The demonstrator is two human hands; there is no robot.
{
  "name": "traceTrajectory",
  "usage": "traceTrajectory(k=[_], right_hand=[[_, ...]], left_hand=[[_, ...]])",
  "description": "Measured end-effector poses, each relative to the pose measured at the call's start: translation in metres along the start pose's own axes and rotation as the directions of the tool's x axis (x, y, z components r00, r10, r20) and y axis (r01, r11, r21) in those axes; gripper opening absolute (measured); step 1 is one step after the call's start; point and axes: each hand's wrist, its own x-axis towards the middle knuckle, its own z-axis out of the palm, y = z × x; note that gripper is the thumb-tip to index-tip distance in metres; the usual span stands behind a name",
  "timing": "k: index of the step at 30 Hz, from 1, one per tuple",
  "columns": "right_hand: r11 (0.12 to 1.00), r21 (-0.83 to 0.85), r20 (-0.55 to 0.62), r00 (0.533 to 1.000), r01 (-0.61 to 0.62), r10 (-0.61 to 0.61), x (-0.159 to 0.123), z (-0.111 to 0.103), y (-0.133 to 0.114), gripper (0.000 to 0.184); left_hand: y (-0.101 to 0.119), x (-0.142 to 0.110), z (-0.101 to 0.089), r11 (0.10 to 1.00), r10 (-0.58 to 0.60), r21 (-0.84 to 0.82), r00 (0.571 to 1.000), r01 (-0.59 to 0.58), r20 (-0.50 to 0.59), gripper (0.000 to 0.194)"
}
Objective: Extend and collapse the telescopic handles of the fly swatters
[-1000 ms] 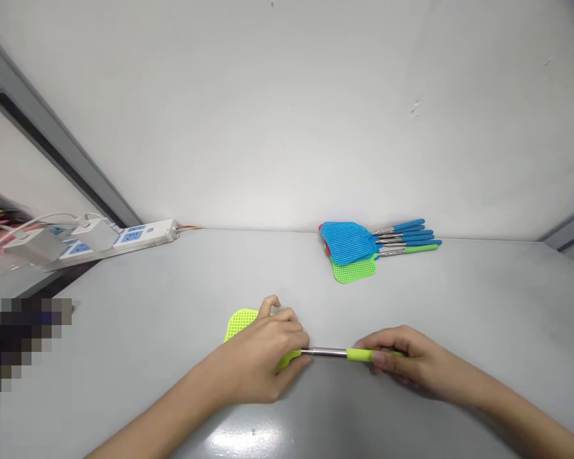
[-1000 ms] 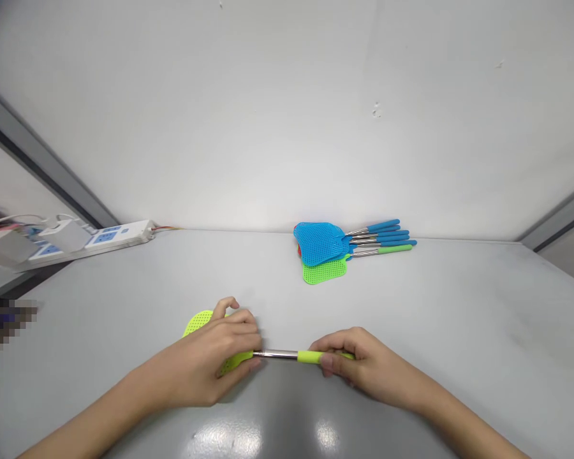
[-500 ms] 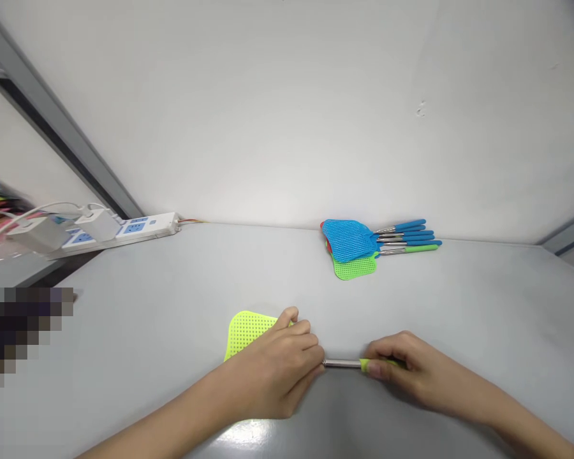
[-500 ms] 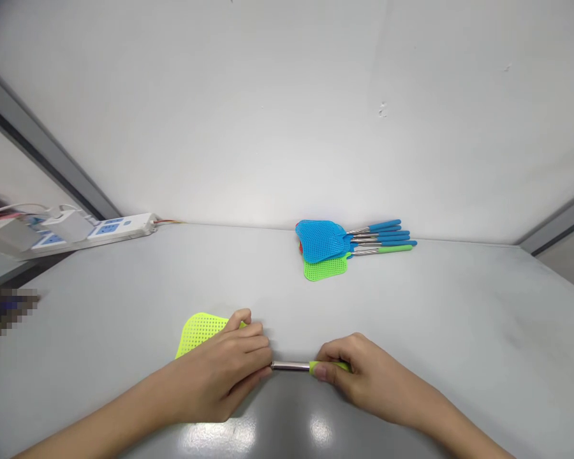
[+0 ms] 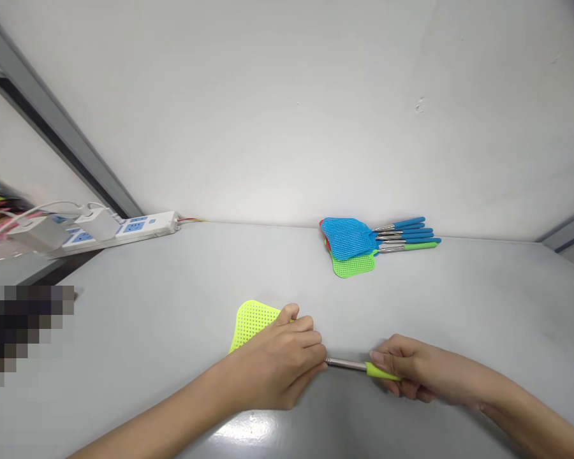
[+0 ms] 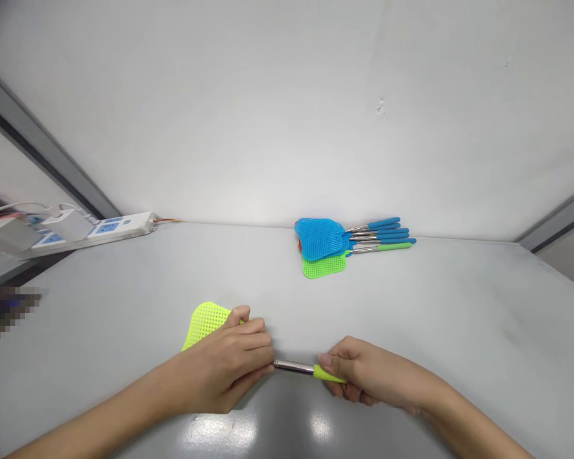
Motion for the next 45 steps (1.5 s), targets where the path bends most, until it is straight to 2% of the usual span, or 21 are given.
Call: traceTrajectory(k=[6, 17, 25, 34, 37, 40, 43, 45], right_hand=[[0.995, 0.047, 0.023, 0.996, -0.092, 0.091, -0.003, -0.001, -0.006, 0.046], [0.992, 0.118, 0.122, 0.992, -0.048, 0.034, -0.001, -0.003, -0.009, 0.042], [0.994, 0.107, 0.129, 0.991, -0.039, 0.025, 0.001, -0.004, -0.008, 0.041], [0.996, 0.092, 0.169, 0.986, -0.01, -0.006, 0.004, -0.017, -0.001, 0.042], [0.998, 0.051, 0.157, 0.987, 0.036, -0.044, 0.002, -0.017, -0.003, 0.043], [0.992, -0.102, 0.136, 0.989, 0.076, -0.062, -0.002, -0.011, -0.006, 0.045], [0.959, -0.266, 0.09, 0.993, 0.095, -0.074, -0.005, 0.001, -0.008, 0.037], [0.955, -0.275, 0.077, 0.993, 0.11, -0.092, -0.005, 0.011, -0.008, 0.031]], left_hand=[[-0.002, 0.0, -0.003, 1.0, 0.004, 0.001, 1.0, -0.004, 0.02, 0.02], [-0.006, -0.002, -0.005, 1.0, 0.013, 0.018, 0.998, -0.014, 0.057, 0.02], [-0.008, -0.003, -0.009, 1.0, 0.024, -0.008, 0.998, -0.024, 0.063, 0.022], [-0.012, -0.005, -0.01, 0.999, -0.009, 0.036, 1.0, 0.01, -0.016, 0.022], [-0.01, -0.005, -0.01, 0.998, -0.011, 0.069, 1.0, 0.012, -0.012, 0.022], [-0.004, -0.003, -0.008, 0.996, -0.004, 0.092, 1.0, 0.004, -0.004, 0.022], [0.006, -0.001, -0.003, 0.995, 0.033, 0.092, 0.999, -0.033, -0.004, 0.019], [0.011, 0.0, 0.002, 0.992, 0.065, 0.111, 0.998, -0.063, -0.017, 0.018]])
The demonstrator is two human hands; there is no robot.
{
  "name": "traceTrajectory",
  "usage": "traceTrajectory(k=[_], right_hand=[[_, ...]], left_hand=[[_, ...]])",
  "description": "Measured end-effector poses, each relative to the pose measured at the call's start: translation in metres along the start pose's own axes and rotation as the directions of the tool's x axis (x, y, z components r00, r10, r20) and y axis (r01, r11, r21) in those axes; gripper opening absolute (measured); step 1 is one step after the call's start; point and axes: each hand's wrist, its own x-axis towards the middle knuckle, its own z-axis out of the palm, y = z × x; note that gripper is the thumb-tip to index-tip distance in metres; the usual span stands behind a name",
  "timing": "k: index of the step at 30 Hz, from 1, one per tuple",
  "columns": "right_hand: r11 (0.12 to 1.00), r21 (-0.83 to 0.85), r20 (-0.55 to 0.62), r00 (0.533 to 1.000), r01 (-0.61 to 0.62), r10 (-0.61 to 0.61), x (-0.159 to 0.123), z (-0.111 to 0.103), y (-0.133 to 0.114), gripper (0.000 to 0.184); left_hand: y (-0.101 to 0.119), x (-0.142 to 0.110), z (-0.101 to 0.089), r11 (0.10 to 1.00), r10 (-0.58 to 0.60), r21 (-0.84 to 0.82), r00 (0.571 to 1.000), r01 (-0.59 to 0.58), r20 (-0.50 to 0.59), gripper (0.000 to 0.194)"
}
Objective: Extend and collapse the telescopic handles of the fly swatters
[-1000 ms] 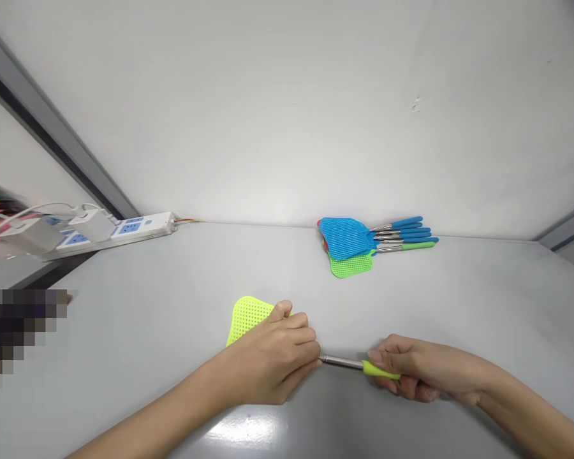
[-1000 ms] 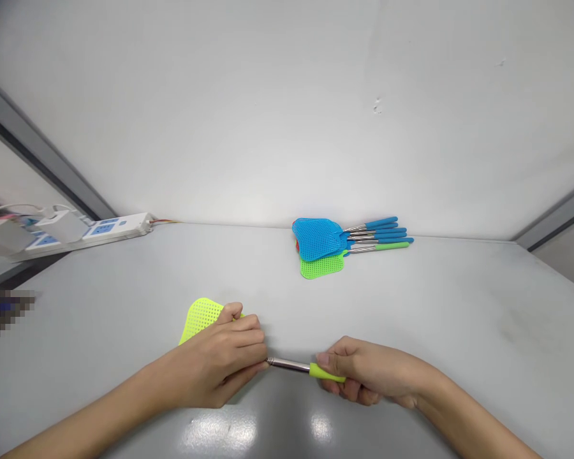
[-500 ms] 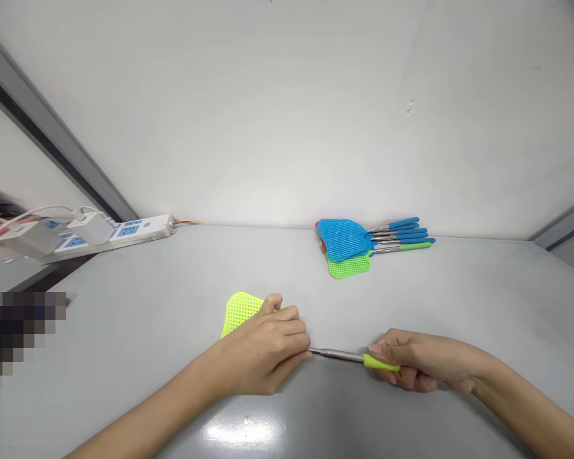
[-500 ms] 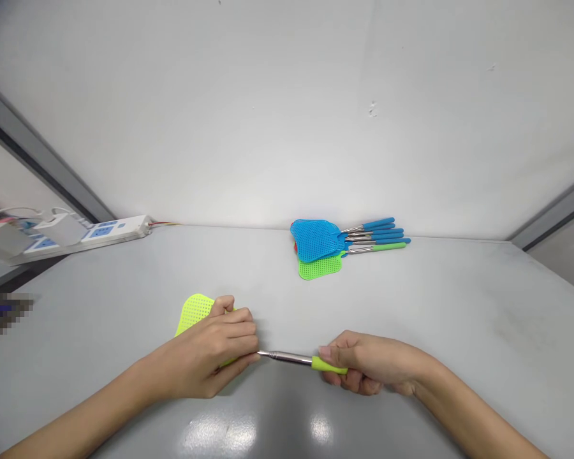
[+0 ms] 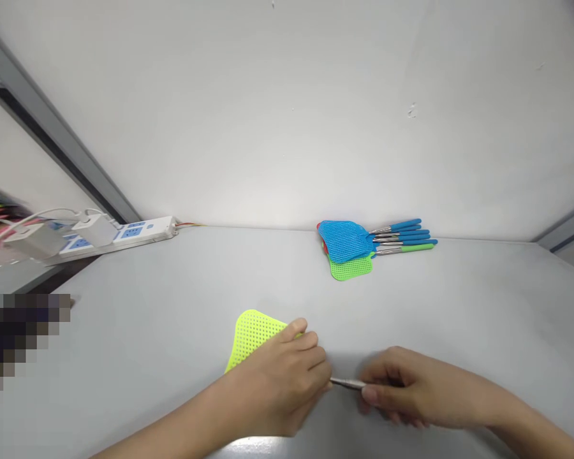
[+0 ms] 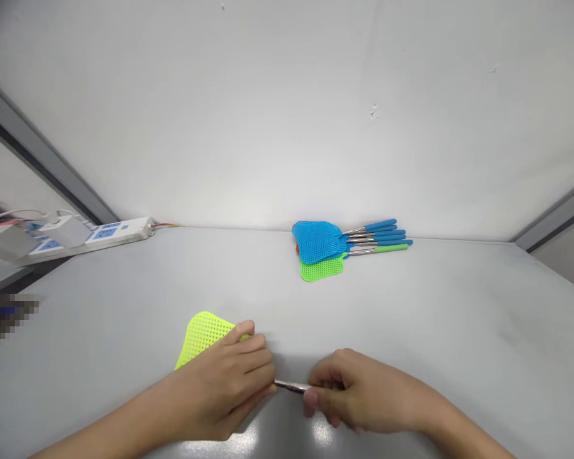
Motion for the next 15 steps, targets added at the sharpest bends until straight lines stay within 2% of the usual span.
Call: traceTrajectory(k=[5, 8, 11, 15], right_hand=[[0.994, 0.046, -0.085, 0.991, 0.103, -0.099, 0.006, 0.019, -0.004, 0.023], [0.99, -0.02, -0.104, 0.985, 0.139, -0.14, 0.009, 0.025, -0.005, 0.025], [0.988, -0.094, -0.17, 0.975, 0.126, -0.141, 0.01, 0.027, -0.007, 0.026], [0.986, -0.096, -0.146, 0.978, 0.134, -0.147, 0.014, 0.024, -0.01, 0.028]], left_hand=[[0.009, 0.002, 0.009, 1.0, 0.022, -0.003, 1.0, -0.022, -0.001, 0.015], [0.012, 0.003, 0.012, 0.998, 0.058, -0.04, 0.998, -0.057, 0.025, 0.012], [0.014, 0.003, 0.012, 0.998, 0.044, -0.046, 0.998, -0.042, 0.047, 0.012], [0.014, 0.002, 0.012, 0.999, 0.028, -0.03, 0.998, -0.026, 0.055, 0.011]])
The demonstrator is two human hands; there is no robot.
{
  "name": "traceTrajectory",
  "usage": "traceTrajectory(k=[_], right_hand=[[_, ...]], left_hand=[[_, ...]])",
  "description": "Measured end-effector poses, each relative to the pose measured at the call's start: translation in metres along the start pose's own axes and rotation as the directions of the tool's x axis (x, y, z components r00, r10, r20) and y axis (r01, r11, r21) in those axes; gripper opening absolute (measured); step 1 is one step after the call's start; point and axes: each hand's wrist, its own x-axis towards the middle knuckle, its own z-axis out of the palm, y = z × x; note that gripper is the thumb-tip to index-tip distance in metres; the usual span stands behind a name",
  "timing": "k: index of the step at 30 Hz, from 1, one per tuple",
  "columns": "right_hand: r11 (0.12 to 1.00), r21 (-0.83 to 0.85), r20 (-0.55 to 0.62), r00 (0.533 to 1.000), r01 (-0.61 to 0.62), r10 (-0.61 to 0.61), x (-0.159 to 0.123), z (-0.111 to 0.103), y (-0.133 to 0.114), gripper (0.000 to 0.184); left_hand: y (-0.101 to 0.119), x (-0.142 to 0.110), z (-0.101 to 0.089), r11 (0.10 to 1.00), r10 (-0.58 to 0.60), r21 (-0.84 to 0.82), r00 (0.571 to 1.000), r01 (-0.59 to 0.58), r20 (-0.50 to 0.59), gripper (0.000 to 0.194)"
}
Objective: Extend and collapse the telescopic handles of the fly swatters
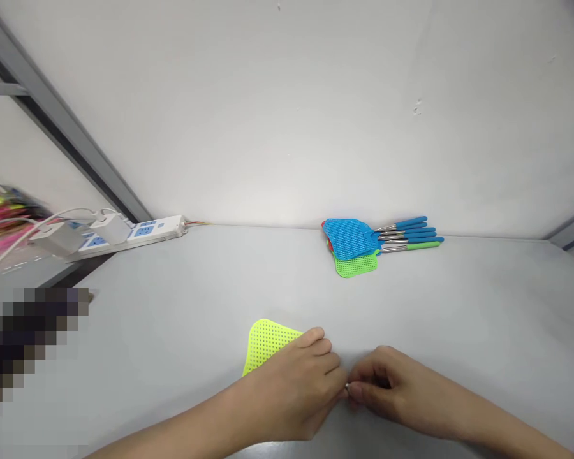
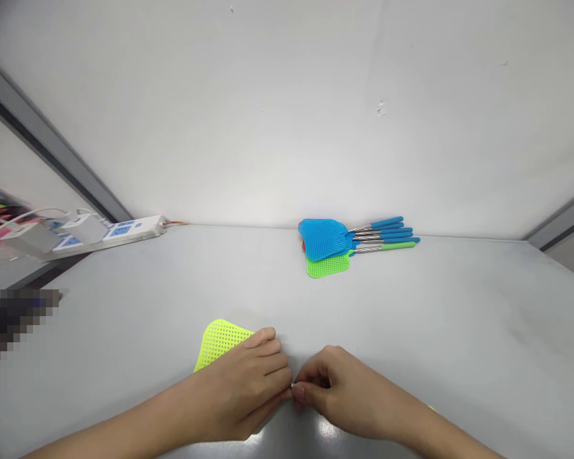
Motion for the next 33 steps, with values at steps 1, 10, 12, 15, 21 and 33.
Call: traceTrajectory(k=[1, 10, 12, 15, 21, 33], right_hand=[[1.0, 0.013, 0.011, 1.0, -0.003, 0.003, 0.001, -0.001, 0.0, 0.028], [0.889, 0.396, 0.287, 0.95, -0.231, 0.119, 0.024, -0.018, -0.003, 0.027], [0.886, 0.393, 0.305, 0.944, -0.247, 0.128, 0.026, -0.021, -0.003, 0.026], [0.898, 0.372, 0.297, 0.947, -0.235, 0.125, 0.025, -0.023, -0.003, 0.027], [0.913, 0.337, 0.298, 0.946, -0.23, 0.128, 0.023, -0.026, -0.003, 0.031], [0.919, 0.302, 0.325, 0.934, -0.252, 0.149, 0.028, -0.034, 0.005, 0.042]], left_hand=[[0.0, 0.0, 0.0, 1.0, 0.001, 0.009, 1.0, -0.001, -0.005, 0.011], [-0.018, 0.001, -0.007, 0.988, 0.063, 0.145, 0.996, -0.053, -0.066, 0.017], [-0.022, 0.002, -0.007, 0.987, 0.074, 0.15, 0.994, -0.062, -0.08, 0.02], [-0.025, 0.002, -0.006, 0.982, 0.104, 0.169, 0.988, -0.084, -0.112, 0.022], [-0.029, 0.002, -0.003, 0.973, 0.124, 0.209, 0.983, -0.094, -0.136, 0.023], [-0.034, 0.003, -0.01, 0.982, 0.09, 0.174, 0.99, -0.071, -0.107, 0.026]])
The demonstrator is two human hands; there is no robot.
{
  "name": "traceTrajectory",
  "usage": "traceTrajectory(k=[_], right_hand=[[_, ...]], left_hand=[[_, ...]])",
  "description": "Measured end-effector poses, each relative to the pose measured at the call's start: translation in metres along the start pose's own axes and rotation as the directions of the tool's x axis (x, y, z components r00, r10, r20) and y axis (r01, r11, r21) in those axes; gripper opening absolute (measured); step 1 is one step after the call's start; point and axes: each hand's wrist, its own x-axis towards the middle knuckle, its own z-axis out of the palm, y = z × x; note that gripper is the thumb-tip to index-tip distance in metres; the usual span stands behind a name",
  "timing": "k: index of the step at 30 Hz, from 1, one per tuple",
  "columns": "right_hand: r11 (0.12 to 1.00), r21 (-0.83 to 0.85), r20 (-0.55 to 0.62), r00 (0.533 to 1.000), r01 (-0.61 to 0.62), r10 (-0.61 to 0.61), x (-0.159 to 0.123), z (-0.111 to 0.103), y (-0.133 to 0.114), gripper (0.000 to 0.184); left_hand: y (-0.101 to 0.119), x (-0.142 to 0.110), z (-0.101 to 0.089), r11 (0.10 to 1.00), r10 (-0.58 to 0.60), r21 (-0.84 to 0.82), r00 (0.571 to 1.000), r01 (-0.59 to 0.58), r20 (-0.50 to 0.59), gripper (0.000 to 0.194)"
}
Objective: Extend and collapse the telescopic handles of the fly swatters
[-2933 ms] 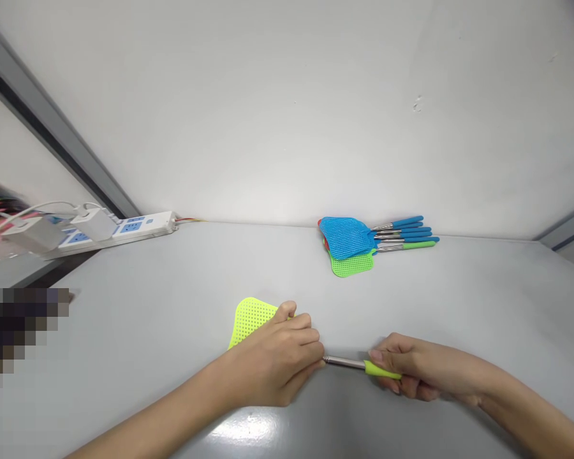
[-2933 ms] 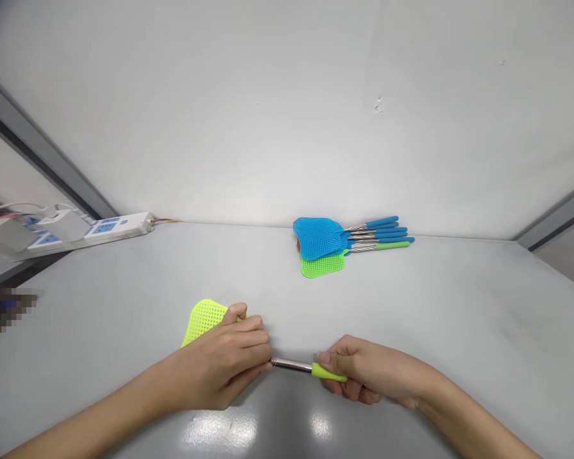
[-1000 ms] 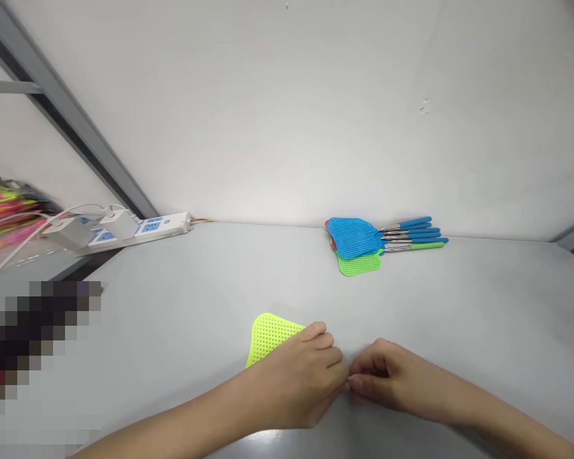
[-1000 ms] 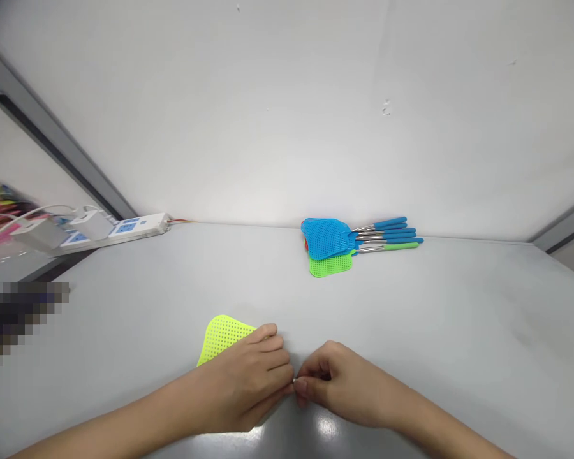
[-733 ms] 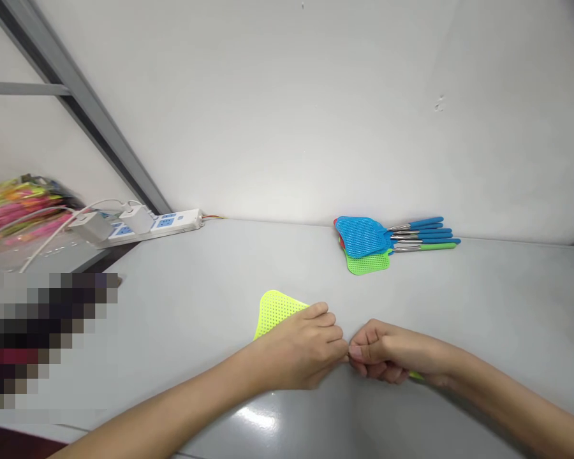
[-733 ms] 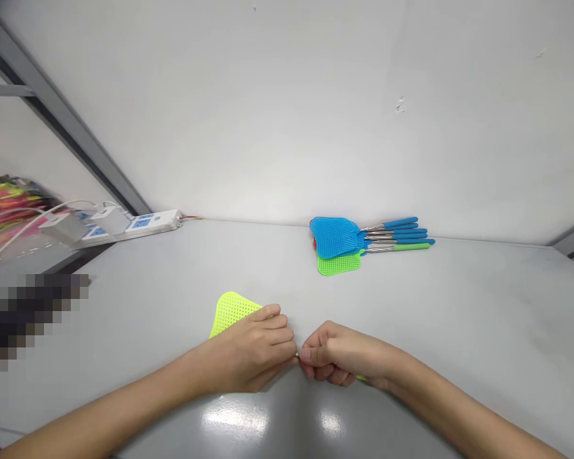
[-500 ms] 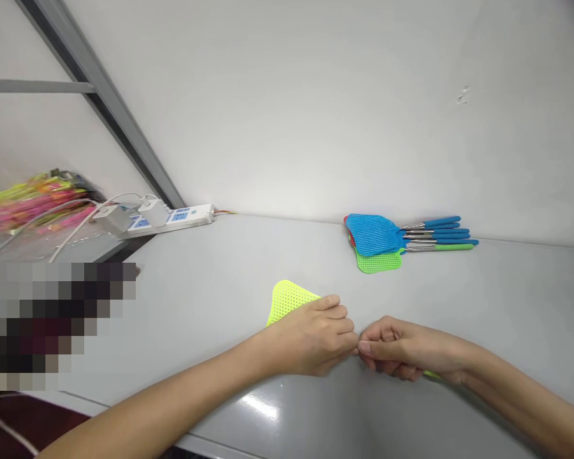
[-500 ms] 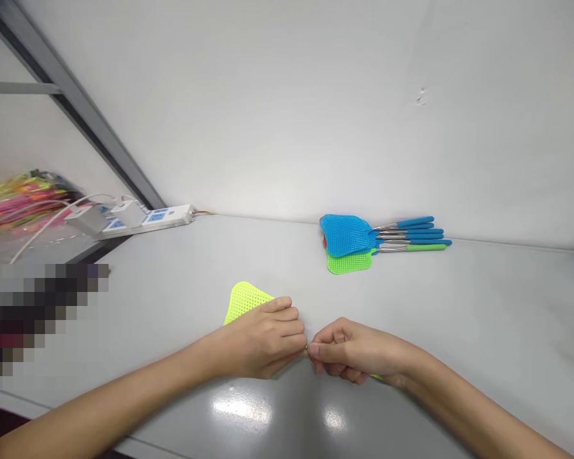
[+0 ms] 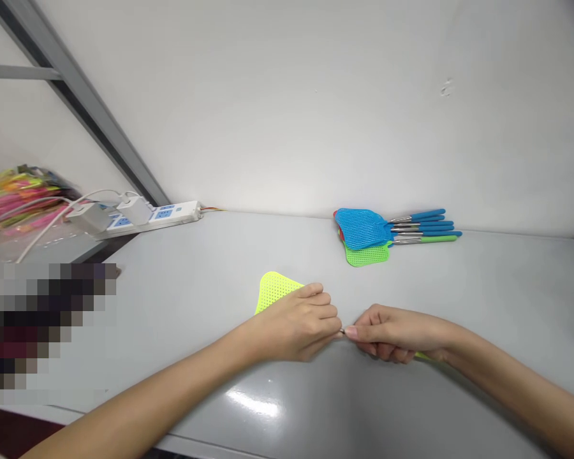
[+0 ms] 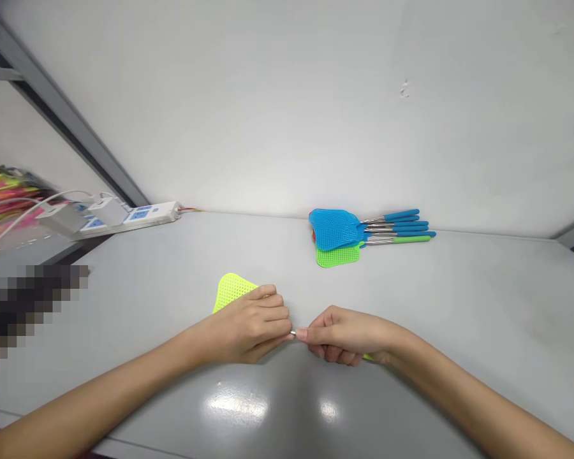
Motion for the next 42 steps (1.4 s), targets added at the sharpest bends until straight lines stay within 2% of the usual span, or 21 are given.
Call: traceTrajectory(k=[16, 22, 26, 30, 34, 38, 42], right_hand=[[0.999, 0.047, 0.014, 1.0, 0.004, -0.005, 0.0, -0.012, 0.0, 0.04], [0.997, 0.08, 0.059, 0.998, -0.011, 0.006, -0.001, -0.018, 0.003, 0.039], [0.99, 0.138, 0.057, 0.997, 0.039, -0.047, -0.003, -0.02, 0.004, 0.035], [0.989, 0.11, -0.002, 0.995, 0.095, -0.096, -0.005, -0.023, 0.004, 0.029], [0.988, 0.099, -0.049, 0.992, 0.122, -0.118, -0.003, -0.021, 0.004, 0.028], [0.984, 0.12, -0.076, 0.989, 0.134, -0.126, 0.0, -0.007, 0.001, 0.026], [0.988, 0.085, -0.055, 0.99, 0.133, -0.128, 0.0, 0.005, -0.004, 0.023]], left_hand=[[-0.012, -0.009, -0.003, 0.995, -0.068, -0.064, 0.996, 0.072, 0.062, 0.027], [-0.016, -0.01, -0.005, 0.994, -0.084, -0.063, 0.994, 0.088, 0.066, 0.027], [-0.018, -0.011, -0.007, 0.993, -0.103, -0.053, 0.993, 0.107, 0.065, 0.027], [-0.019, -0.011, -0.01, 0.98, -0.186, -0.05, 0.975, 0.193, 0.124, 0.025], [-0.009, -0.008, -0.007, 0.976, -0.212, -0.025, 0.966, 0.218, 0.151, 0.013], [0.015, -0.002, 0.003, 0.956, -0.287, -0.014, 0.944, 0.293, 0.16, 0.016], [0.029, 0.0, 0.014, 0.957, -0.272, -0.046, 0.942, 0.285, 0.196, 0.014]])
